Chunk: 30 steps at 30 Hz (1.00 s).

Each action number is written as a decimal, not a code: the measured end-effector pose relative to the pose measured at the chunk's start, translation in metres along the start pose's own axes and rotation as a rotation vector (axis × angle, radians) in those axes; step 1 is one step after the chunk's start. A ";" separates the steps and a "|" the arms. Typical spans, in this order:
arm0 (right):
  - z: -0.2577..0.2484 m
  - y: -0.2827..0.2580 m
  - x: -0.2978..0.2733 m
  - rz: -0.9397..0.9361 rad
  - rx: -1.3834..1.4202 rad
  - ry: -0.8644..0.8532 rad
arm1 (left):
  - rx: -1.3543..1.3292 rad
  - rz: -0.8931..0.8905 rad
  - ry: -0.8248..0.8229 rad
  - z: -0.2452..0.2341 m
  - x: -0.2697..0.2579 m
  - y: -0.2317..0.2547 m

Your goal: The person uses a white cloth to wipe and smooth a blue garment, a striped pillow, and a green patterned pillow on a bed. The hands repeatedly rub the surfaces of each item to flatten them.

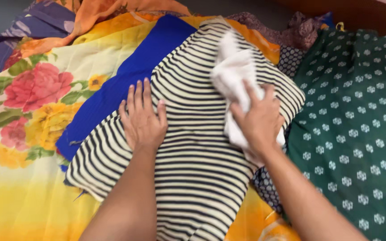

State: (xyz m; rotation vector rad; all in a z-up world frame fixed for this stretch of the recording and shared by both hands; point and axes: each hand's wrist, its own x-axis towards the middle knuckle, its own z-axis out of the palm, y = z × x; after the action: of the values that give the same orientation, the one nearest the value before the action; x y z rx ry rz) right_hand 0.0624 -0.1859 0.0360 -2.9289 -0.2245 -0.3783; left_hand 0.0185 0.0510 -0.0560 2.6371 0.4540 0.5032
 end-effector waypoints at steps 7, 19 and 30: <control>-0.009 -0.027 0.003 0.192 -0.028 -0.200 | -0.170 0.153 -0.159 -0.011 -0.001 -0.012; -0.023 -0.196 -0.109 -0.166 0.045 -0.361 | -1.457 -0.443 -0.345 -0.074 -0.013 -0.085; -0.039 -0.137 -0.216 -0.621 0.135 -0.554 | -0.229 -0.097 -0.472 -0.114 -0.052 -0.030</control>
State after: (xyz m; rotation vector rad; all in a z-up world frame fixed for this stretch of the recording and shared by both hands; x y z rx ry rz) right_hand -0.1767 -0.0879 0.0372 -2.6920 -1.1861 0.3775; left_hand -0.0809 0.0953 0.0123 2.3908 0.3458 -0.0980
